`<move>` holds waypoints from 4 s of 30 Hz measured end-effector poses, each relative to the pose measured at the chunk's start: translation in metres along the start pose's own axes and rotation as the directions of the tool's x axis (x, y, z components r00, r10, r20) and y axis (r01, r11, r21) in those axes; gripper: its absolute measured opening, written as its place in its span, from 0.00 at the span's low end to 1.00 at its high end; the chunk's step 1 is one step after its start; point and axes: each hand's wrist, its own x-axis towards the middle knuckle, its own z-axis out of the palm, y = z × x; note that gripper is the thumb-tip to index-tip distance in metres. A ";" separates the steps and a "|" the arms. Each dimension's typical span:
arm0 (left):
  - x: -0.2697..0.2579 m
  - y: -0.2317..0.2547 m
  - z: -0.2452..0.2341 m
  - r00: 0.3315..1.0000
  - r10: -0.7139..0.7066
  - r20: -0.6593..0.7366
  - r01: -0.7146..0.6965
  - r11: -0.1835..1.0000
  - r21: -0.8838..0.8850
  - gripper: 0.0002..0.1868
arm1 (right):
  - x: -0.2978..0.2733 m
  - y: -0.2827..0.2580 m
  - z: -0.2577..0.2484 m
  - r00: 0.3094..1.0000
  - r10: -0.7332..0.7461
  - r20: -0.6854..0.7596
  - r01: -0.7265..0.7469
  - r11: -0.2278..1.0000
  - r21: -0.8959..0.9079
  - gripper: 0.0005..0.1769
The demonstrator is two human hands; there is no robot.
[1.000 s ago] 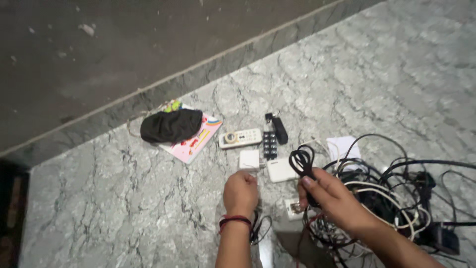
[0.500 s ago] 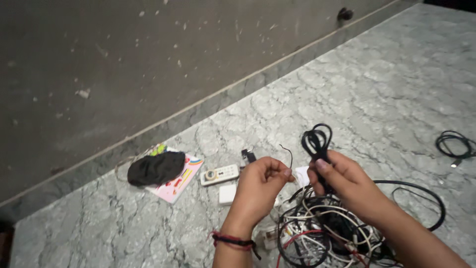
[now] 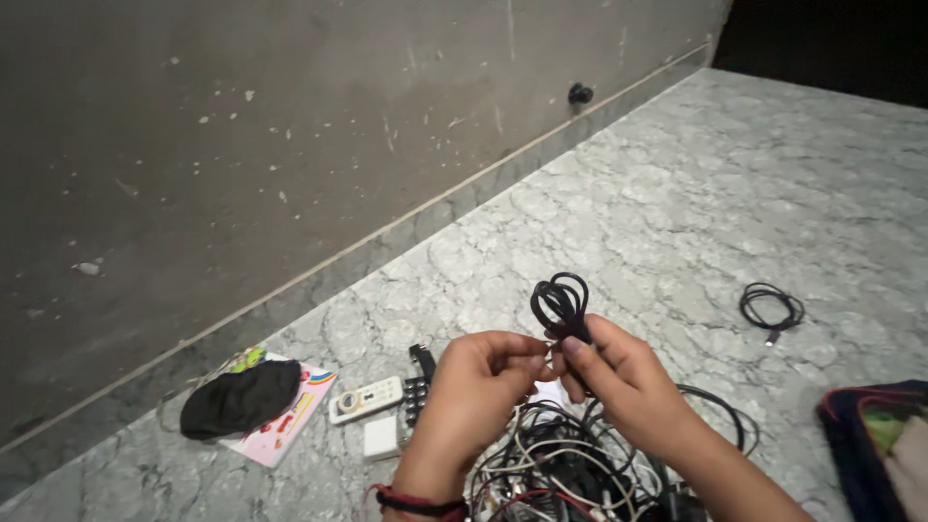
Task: The person untangles and coils several black cables by hand while sitting on the floor, gathering the finished coils into a bundle.
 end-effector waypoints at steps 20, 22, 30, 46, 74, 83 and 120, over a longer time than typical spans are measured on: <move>-0.025 0.085 0.060 0.895 0.425 -0.136 -0.143 0.562 0.815 0.07 | -0.003 -0.043 -0.013 0.999 0.000 -0.049 -0.033 0.748 -0.663 0.11; -0.024 0.084 0.058 0.884 0.459 -0.086 -0.164 0.479 0.862 0.06 | -0.002 -0.043 -0.012 1.000 0.013 -0.014 -0.019 0.703 -0.711 0.10; -0.025 0.082 0.055 0.810 0.584 0.058 -0.307 0.337 0.890 0.01 | -0.004 -0.029 0.000 0.996 -0.037 0.082 0.081 0.771 -0.631 0.11; 0.001 0.080 -0.008 0.913 -0.170 0.370 0.097 0.973 0.209 0.10 | -0.018 -0.058 -0.018 0.834 0.111 0.541 0.172 0.878 -0.446 0.15; -0.023 0.106 0.043 0.864 0.401 0.306 -0.487 0.820 0.302 0.14 | -0.025 -0.063 -0.060 0.848 -0.043 0.528 -0.195 0.901 0.386 0.25; -0.028 0.115 0.054 0.661 0.695 0.283 -0.654 0.347 0.673 0.06 | -0.018 -0.047 -0.060 0.933 -0.032 0.357 -0.162 0.851 0.500 0.22; -0.038 0.121 0.083 0.672 0.709 0.213 -0.592 0.342 0.729 0.06 | -0.013 -0.060 -0.039 0.998 0.055 0.017 -0.047 0.608 0.792 0.17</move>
